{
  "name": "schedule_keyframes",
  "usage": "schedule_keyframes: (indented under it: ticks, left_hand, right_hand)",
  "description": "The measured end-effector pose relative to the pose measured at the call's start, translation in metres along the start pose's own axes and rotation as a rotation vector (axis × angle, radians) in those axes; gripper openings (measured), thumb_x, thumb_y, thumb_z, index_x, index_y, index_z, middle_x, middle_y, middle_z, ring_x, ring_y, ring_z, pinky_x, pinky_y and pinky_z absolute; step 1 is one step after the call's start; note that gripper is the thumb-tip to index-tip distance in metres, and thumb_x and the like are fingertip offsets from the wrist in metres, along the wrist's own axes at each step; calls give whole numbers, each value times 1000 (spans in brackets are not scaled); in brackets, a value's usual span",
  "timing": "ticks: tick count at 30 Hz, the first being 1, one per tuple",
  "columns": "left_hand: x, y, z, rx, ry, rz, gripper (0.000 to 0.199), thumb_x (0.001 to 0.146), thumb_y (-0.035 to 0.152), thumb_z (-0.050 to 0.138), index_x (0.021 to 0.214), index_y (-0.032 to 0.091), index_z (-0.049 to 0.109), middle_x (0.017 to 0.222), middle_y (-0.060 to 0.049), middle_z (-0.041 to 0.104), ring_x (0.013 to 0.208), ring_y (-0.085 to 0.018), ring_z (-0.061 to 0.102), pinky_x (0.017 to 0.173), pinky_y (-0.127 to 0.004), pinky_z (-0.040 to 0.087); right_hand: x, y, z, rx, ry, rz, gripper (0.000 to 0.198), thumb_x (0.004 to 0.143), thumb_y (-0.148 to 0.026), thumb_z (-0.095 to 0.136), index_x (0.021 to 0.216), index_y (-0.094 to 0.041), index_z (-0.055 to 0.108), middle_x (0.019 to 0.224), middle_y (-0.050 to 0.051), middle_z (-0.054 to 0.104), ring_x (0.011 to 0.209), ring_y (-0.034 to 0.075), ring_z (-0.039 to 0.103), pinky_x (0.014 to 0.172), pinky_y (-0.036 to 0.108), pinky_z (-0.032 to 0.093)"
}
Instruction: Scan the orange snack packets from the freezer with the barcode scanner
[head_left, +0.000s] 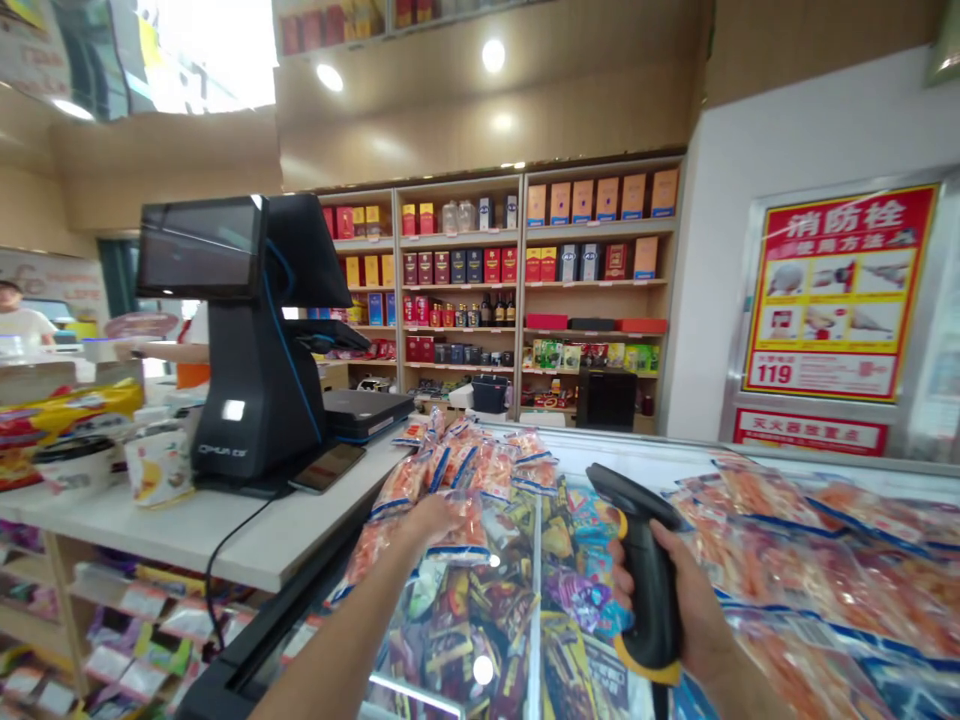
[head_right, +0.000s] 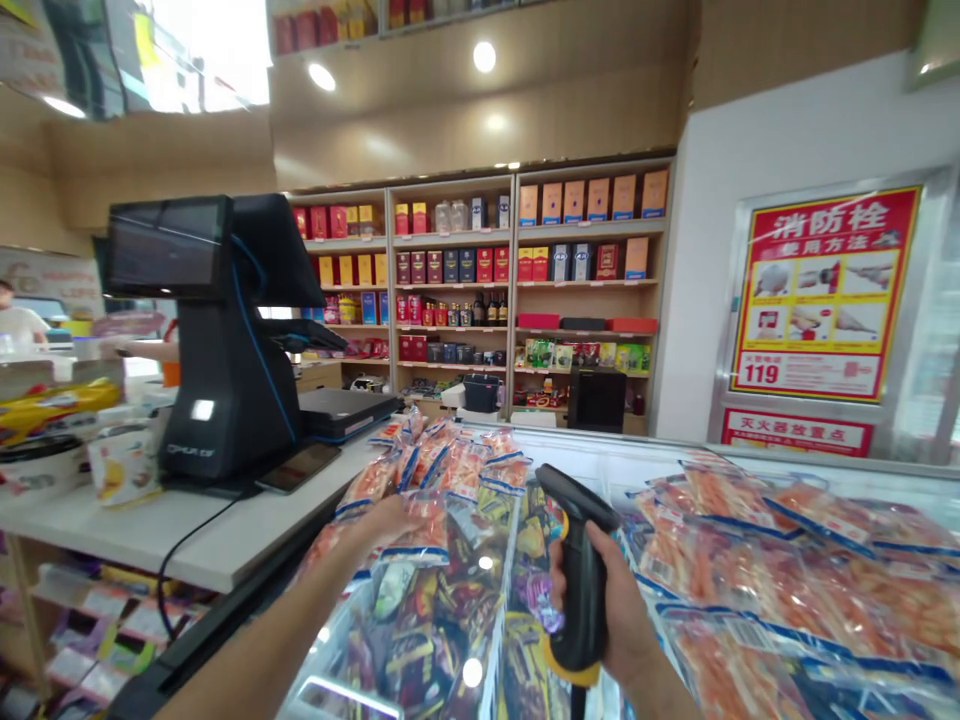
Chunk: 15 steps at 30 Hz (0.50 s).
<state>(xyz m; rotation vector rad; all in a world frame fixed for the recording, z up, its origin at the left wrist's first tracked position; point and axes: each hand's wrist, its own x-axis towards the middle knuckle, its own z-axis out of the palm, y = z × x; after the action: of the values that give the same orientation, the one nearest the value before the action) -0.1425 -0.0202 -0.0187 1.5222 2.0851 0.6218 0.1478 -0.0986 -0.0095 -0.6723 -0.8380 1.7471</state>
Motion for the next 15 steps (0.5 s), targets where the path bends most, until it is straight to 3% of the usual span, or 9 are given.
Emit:
schedule_keyframes:
  ticks: [4,7,11,15]
  left_hand:
    - [-12,14,11,-337,-82,-31,28,76,30,45,99,14,50,98,-4,54,83,-16,54,69,-34,45]
    - [-23,22,19,-555,-92,-67,27,77,29,45,99,16,49,99,-5,54,82,-15,54,68,-34,45]
    - [-25,33,26,-794,-30,-68,29,77,29,45,103,17,47,102,-6,52,84,-15,53,70,-35,45]
    - [-20,43,30,-954,80,-4,30,77,29,44,105,17,46,105,-6,51,87,-16,52,72,-36,44]
  right_hand:
    - [-3,7,7,-63,8,86,37,69,-47,43,62,-13,54,43,1,51,38,7,45,38,18,36]
    - [-6,13,13,-123,59,76,34,69,-46,46,63,-13,53,45,0,51,37,6,44,36,17,36]
    - [-14,21,16,-197,77,6,32,66,-46,50,67,-14,52,49,-1,52,39,7,46,36,18,37]
    - [-24,24,26,-260,54,36,33,66,-48,49,66,-15,49,49,-2,52,36,7,45,34,18,36]
